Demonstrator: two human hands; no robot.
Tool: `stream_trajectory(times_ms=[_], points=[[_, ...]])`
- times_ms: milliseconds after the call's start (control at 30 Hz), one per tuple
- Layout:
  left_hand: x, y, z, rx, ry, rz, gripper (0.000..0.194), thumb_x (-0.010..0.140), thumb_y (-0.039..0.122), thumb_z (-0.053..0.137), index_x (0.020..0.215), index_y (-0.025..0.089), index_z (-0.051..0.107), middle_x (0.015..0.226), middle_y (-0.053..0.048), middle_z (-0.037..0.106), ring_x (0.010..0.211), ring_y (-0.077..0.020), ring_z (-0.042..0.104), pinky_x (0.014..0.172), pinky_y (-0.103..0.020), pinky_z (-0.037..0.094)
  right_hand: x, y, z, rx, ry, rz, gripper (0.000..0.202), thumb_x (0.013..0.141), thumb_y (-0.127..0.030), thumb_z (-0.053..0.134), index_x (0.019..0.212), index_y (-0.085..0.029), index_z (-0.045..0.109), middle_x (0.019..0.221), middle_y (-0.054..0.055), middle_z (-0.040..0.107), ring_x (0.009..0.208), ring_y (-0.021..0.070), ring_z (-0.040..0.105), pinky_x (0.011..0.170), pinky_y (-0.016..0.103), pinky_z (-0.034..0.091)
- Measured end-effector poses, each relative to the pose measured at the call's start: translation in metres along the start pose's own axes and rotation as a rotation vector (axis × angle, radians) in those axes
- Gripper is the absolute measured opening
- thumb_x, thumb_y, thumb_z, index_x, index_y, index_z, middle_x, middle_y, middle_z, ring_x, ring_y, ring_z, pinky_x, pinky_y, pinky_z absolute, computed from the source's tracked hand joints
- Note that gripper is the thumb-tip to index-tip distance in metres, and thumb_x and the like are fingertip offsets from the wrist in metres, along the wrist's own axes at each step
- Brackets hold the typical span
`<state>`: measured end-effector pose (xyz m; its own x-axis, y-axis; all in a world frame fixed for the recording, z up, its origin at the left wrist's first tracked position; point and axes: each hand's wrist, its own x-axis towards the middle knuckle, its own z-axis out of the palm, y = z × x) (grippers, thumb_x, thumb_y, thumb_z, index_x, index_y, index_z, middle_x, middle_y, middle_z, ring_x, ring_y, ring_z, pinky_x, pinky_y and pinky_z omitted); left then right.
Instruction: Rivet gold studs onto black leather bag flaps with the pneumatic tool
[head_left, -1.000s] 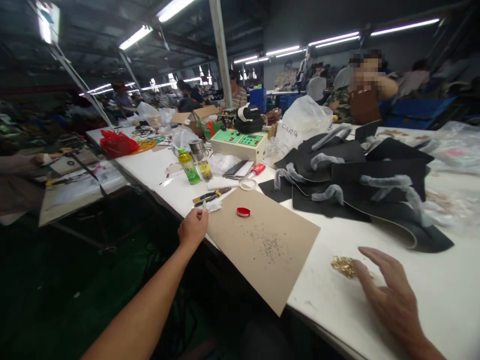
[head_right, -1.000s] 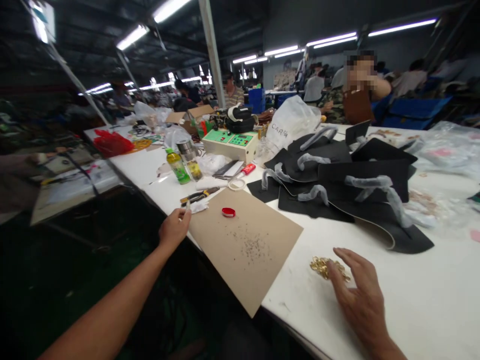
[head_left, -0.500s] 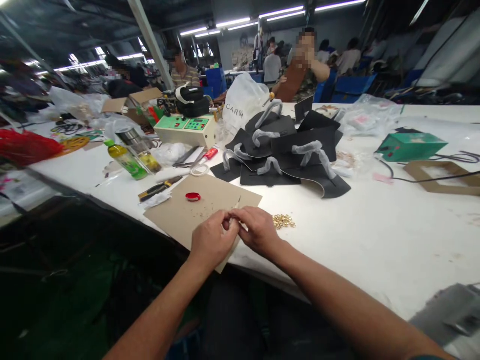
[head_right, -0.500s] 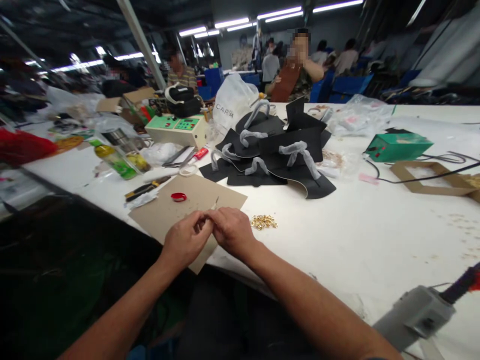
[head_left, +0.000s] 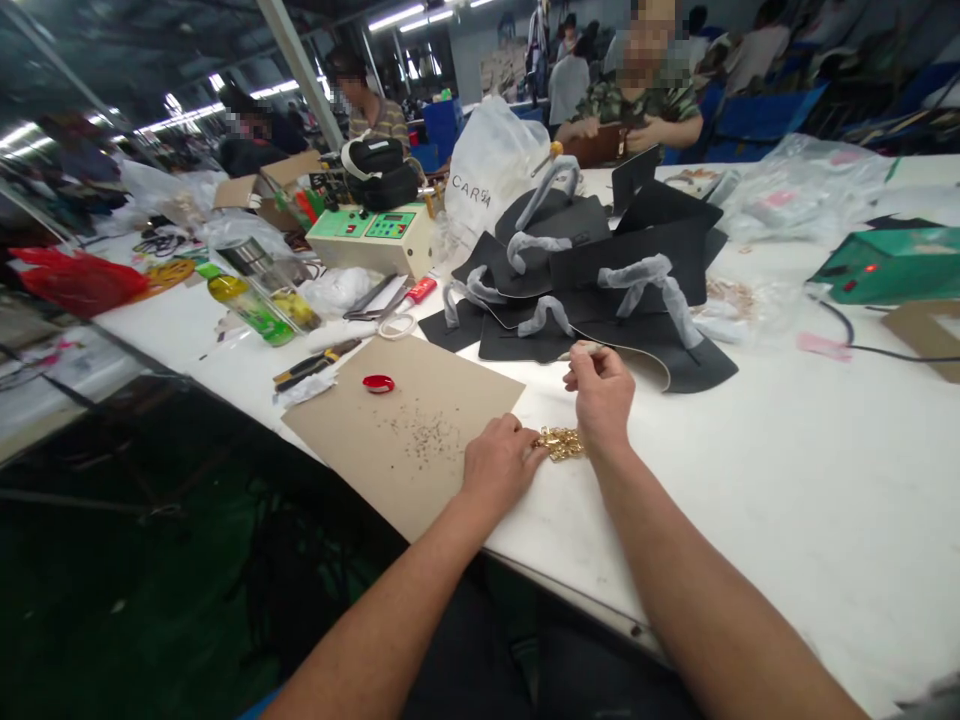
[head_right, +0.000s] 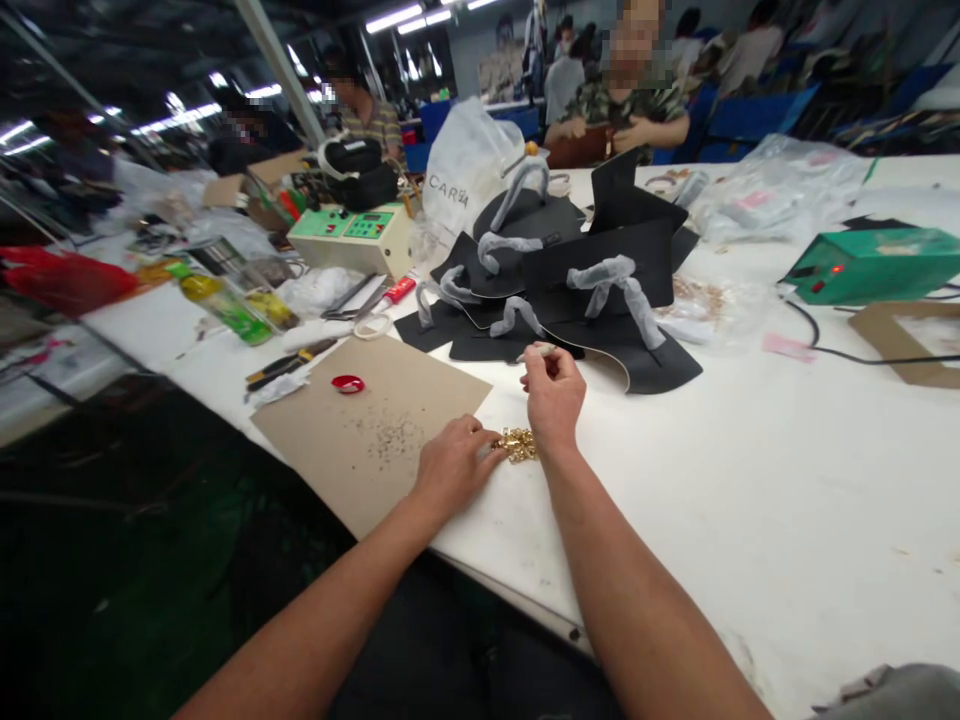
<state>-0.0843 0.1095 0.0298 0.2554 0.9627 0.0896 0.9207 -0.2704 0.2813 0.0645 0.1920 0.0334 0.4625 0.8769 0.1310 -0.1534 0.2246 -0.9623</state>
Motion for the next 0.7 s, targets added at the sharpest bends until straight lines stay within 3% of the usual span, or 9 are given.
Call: stream_trajectory(times_ms=[133, 267, 433, 567, 700], points=[[0.002, -0.004, 0.003, -0.096, 0.0, 0.025, 0.019, 0.1, 0.039, 0.067, 0.104, 0.023, 0.077, 0.107, -0.005, 0.073, 0.105, -0.0217, 0.065, 0.083, -0.031, 0.051, -0.008, 0.001, 0.005, -0.001, -0.08, 0.01, 0.037, 0.087, -0.05, 0.076, 0.102, -0.016, 0.073, 0.077, -0.001, 0.065, 0.064, 0.0128, 0.06, 0.058, 0.025, 0.051], [-0.012, -0.016, -0.004, -0.334, 0.064, -0.013, 0.015, 0.098, 0.034, 0.069, 0.103, 0.021, 0.076, 0.102, -0.003, 0.078, 0.095, -0.0195, 0.069, 0.086, -0.031, 0.051, -0.019, -0.001, 0.006, 0.004, -0.1, -0.003, 0.035, 0.087, -0.048, 0.077, 0.103, -0.016, 0.073, 0.075, -0.002, 0.063, 0.063, 0.0131, 0.059, 0.058, 0.026, 0.05], [-0.048, -0.047, -0.028, -0.783, 0.214, -0.215, 0.018, 0.096, 0.031, 0.065, 0.101, 0.021, 0.08, 0.098, -0.003, 0.081, 0.084, -0.017, 0.07, 0.081, -0.028, 0.053, -0.049, -0.012, 0.016, -0.051, -0.263, -0.041, 0.034, 0.089, -0.047, 0.078, 0.107, -0.018, 0.075, 0.076, -0.001, 0.066, 0.065, 0.015, 0.061, 0.062, 0.028, 0.052], [-0.071, -0.076, -0.045, -1.002, 0.332, -0.464, 0.028, 0.091, 0.035, 0.067, 0.107, 0.017, 0.081, 0.078, -0.002, 0.074, 0.068, -0.0143, 0.063, 0.065, -0.025, 0.049, -0.075, -0.017, 0.058, -0.073, -0.495, -0.004, 0.033, 0.09, -0.046, 0.076, 0.109, -0.019, 0.073, 0.072, -0.001, 0.068, 0.063, 0.0158, 0.063, 0.063, 0.029, 0.053], [-0.083, -0.096, -0.053, -1.143, 0.399, -0.554, 0.033, 0.087, 0.039, 0.071, 0.107, 0.015, 0.08, 0.064, 0.003, 0.062, 0.055, -0.01, 0.052, 0.053, -0.021, 0.042, -0.088, -0.004, 0.128, -0.114, -0.667, 0.005, 0.036, 0.088, -0.046, 0.073, 0.11, -0.018, 0.072, 0.069, -0.001, 0.068, 0.06, 0.0163, 0.064, 0.058, 0.028, 0.052]])
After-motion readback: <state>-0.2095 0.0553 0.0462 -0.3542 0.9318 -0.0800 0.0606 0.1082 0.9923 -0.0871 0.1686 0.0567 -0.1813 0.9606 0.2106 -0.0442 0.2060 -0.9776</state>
